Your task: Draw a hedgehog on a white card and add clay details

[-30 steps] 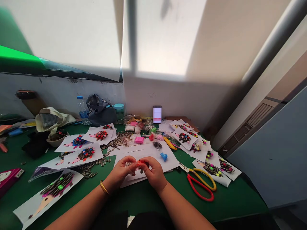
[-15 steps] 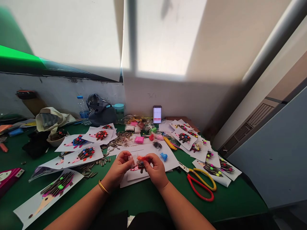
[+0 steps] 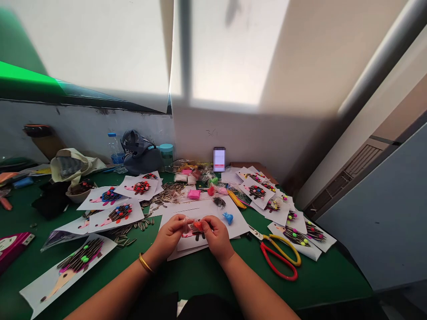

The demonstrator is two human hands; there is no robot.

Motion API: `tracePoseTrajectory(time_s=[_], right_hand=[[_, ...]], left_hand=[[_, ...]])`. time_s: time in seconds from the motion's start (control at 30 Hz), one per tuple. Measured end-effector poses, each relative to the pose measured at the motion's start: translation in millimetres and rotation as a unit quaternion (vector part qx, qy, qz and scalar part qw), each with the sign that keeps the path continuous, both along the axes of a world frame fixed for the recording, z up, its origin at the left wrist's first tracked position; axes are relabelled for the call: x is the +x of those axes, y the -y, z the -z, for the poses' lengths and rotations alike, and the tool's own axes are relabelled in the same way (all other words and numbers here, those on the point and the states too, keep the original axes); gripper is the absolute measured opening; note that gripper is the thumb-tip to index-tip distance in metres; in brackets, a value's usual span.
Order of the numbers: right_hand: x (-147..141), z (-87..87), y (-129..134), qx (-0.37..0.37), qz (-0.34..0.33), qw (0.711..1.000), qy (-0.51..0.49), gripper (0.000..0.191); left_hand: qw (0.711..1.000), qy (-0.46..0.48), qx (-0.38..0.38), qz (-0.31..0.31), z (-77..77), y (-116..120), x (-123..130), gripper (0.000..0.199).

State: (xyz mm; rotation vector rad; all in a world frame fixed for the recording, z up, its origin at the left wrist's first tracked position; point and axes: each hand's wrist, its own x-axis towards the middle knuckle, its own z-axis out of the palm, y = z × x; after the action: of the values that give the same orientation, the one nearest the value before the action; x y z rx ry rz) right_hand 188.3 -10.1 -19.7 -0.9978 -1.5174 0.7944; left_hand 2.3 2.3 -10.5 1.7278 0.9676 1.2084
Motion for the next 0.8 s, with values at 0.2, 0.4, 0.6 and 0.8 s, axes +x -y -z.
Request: tracePoseTrajectory(time_s=[0.2,0.4,0.6,0.8], right_hand=[[1.1,2.1,-0.1,0.027,0.045,0.999,0.011,0.022],[-0.5,2.7,3.5,0.055,0.028,0.996,0.057,0.021],[-2.0,3.6,6.5,0.066,0.027,0.994,0.084,0.021],[-0.9,2.9,6.1,0.050,0.013,0.997,0.063,0.023]], left_hand=[[0.993,-0.002,-0.088,0.082,-7.2,5.0,5.4,0.024],[0.987,0.039,-0.146,0.055,-7.0,2.9,2.3,0.025],[0.987,0.010,-0.141,0.074,-5.6,7.0,6.9,0.019],[0.983,0.066,-0.161,0.056,-6.1,10.3,11.2,0.022]])
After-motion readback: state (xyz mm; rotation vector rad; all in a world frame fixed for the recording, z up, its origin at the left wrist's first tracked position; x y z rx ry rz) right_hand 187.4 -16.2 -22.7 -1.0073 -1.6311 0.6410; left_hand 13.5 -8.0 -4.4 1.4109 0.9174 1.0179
